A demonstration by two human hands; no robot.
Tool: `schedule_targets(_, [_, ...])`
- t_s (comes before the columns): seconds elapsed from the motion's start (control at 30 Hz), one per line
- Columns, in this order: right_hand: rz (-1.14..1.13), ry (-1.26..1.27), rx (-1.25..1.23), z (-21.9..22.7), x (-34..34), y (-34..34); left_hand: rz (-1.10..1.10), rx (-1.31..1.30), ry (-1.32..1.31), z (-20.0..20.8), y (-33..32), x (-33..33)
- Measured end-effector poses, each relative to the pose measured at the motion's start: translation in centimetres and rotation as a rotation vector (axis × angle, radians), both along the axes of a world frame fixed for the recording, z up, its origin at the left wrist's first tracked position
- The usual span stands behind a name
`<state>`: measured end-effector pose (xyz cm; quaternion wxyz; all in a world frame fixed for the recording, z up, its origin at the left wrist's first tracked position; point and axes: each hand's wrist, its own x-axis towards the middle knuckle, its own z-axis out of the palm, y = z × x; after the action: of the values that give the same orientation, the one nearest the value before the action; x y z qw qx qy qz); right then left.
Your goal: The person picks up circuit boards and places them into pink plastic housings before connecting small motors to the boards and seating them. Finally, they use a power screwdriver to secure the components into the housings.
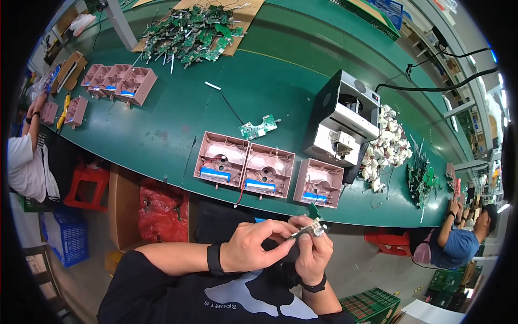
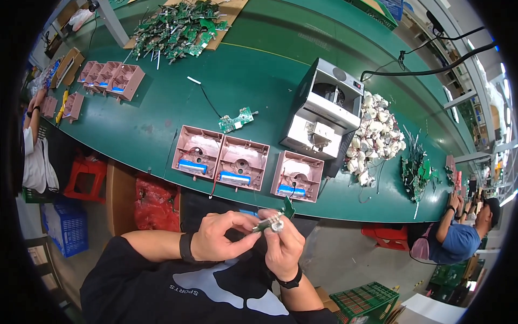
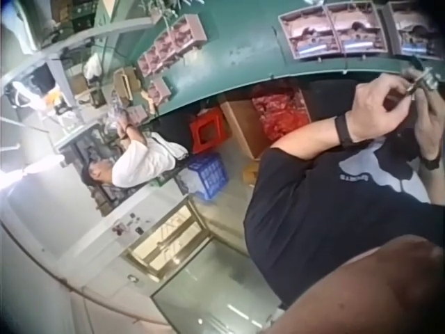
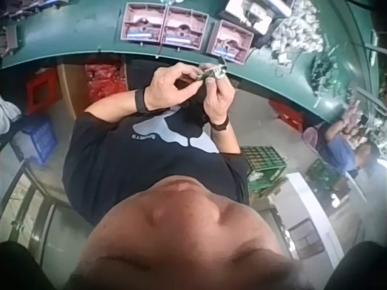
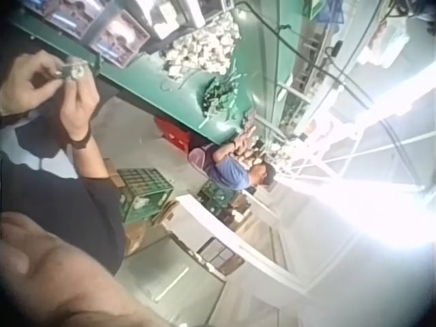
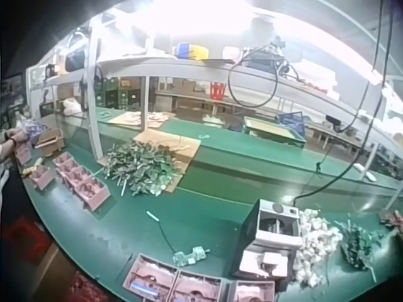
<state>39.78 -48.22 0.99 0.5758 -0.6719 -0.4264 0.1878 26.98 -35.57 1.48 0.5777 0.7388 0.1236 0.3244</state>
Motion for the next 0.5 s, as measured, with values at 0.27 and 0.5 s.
schedule_targets(0.27, [-0.129, 0.063, -0.075, -0.6, -0.8, -0.1, 0.065, -0.067, -0.022, -0.9, -0.3, 0.3])
schedule_targets(0.5, [-0.144, 0.169, 0.047, -1.3, -0.6, -0.8, -0.043, 0.058, 0.027, -0.8, 0.3, 0.3])
